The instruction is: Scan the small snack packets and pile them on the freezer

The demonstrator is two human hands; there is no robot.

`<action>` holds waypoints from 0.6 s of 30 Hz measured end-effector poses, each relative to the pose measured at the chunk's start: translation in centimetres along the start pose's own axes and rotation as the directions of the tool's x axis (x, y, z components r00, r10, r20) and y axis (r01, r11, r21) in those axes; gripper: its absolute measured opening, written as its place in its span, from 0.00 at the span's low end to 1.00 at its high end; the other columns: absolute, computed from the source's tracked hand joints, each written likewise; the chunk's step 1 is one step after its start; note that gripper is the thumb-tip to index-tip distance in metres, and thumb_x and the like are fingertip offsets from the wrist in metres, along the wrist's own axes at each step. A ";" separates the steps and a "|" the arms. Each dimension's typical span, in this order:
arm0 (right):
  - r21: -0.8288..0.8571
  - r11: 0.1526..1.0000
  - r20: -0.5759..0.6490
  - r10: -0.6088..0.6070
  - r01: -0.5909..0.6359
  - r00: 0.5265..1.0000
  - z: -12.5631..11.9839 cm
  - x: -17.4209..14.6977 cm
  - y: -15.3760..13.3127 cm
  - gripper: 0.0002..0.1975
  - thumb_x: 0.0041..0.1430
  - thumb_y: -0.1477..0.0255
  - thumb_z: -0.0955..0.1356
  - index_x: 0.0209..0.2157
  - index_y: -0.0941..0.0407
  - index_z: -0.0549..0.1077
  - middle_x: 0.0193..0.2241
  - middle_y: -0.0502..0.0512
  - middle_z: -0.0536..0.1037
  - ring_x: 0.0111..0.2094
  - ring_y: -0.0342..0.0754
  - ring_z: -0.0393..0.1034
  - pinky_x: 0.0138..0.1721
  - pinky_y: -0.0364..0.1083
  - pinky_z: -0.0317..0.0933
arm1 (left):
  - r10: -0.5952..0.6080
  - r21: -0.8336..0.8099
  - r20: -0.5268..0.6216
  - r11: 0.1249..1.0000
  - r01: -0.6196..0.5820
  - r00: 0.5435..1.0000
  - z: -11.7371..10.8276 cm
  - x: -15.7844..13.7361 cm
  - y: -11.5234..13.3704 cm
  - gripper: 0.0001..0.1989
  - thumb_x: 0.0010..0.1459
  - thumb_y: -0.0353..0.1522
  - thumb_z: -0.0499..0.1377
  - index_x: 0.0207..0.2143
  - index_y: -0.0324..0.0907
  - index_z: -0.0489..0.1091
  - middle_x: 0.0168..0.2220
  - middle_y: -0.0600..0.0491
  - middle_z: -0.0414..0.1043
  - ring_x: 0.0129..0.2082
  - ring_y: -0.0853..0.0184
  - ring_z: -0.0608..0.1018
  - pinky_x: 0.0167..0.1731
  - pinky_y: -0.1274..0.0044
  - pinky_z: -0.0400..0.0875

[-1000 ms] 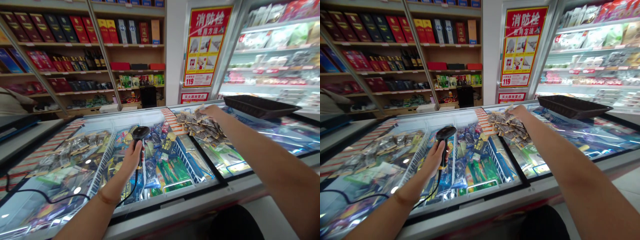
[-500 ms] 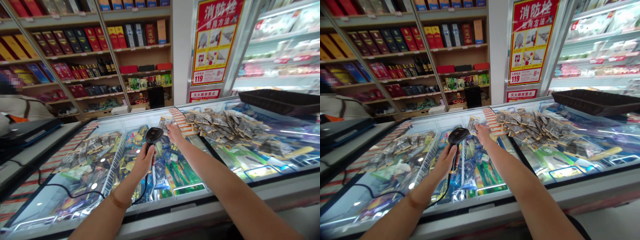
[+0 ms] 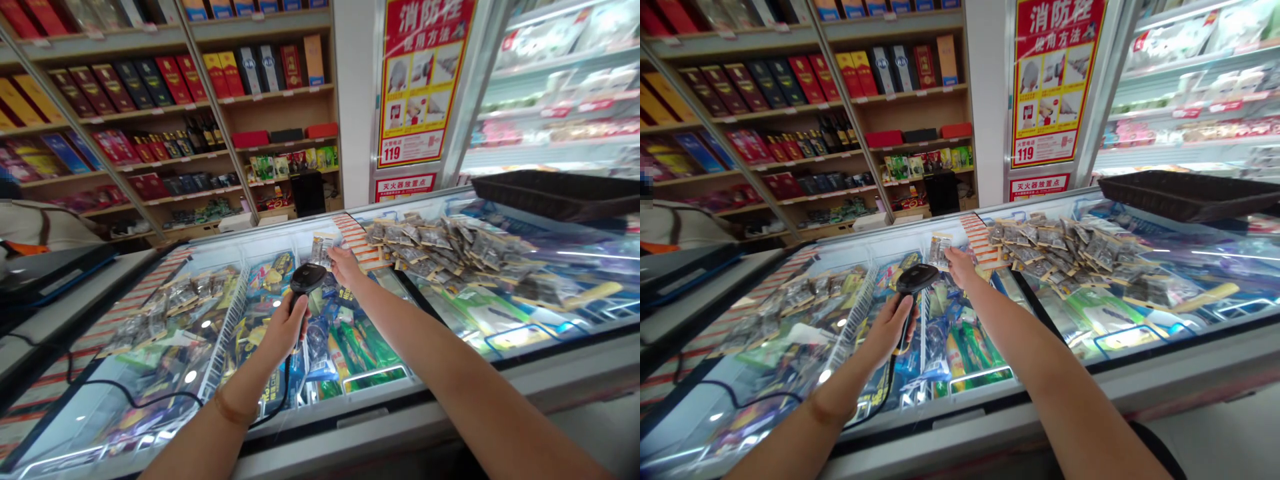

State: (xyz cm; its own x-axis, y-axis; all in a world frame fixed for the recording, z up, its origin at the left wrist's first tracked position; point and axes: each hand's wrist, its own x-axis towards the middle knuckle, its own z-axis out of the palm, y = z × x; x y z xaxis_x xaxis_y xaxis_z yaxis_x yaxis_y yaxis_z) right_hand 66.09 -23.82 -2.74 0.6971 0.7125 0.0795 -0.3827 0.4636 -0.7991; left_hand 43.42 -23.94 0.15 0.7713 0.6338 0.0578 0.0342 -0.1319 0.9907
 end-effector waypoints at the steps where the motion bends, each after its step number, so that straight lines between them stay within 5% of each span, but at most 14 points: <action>1: 0.001 1.000 0.000 0.001 -0.001 1.000 0.0 0.0 0.0 0.05 0.56 0.71 0.73 0.34 0.55 0.75 0.28 0.51 0.82 0.38 0.49 0.80 0.45 0.47 0.73 | -0.001 0.000 0.001 1.000 0.001 1.000 0.0 0.0 0.0 0.26 0.53 0.56 0.60 0.35 0.43 0.63 0.26 0.58 0.67 0.16 0.75 0.66 0.14 0.80 0.61; 18: -0.087 0.995 0.020 -0.053 0.055 0.998 -0.5 0.6 0.4 0.07 0.56 0.67 0.73 0.33 0.53 0.74 0.29 0.50 0.82 0.37 0.49 0.79 0.44 0.47 0.72 | -0.017 0.021 0.019 1.000 0.017 1.000 0.0 0.3 -0.5 0.27 0.53 0.58 0.59 0.32 0.43 0.62 0.22 0.59 0.64 0.14 0.75 0.64 0.13 0.81 0.58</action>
State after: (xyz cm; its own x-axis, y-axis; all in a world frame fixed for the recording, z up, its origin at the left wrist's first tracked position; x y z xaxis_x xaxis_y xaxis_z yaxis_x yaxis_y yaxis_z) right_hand 66.64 -23.49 -3.36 0.7044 0.6971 0.1334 -0.2900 0.4543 -0.8423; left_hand 43.64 -23.69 -0.33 0.7826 0.6213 0.0386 0.0604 -0.1375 0.9887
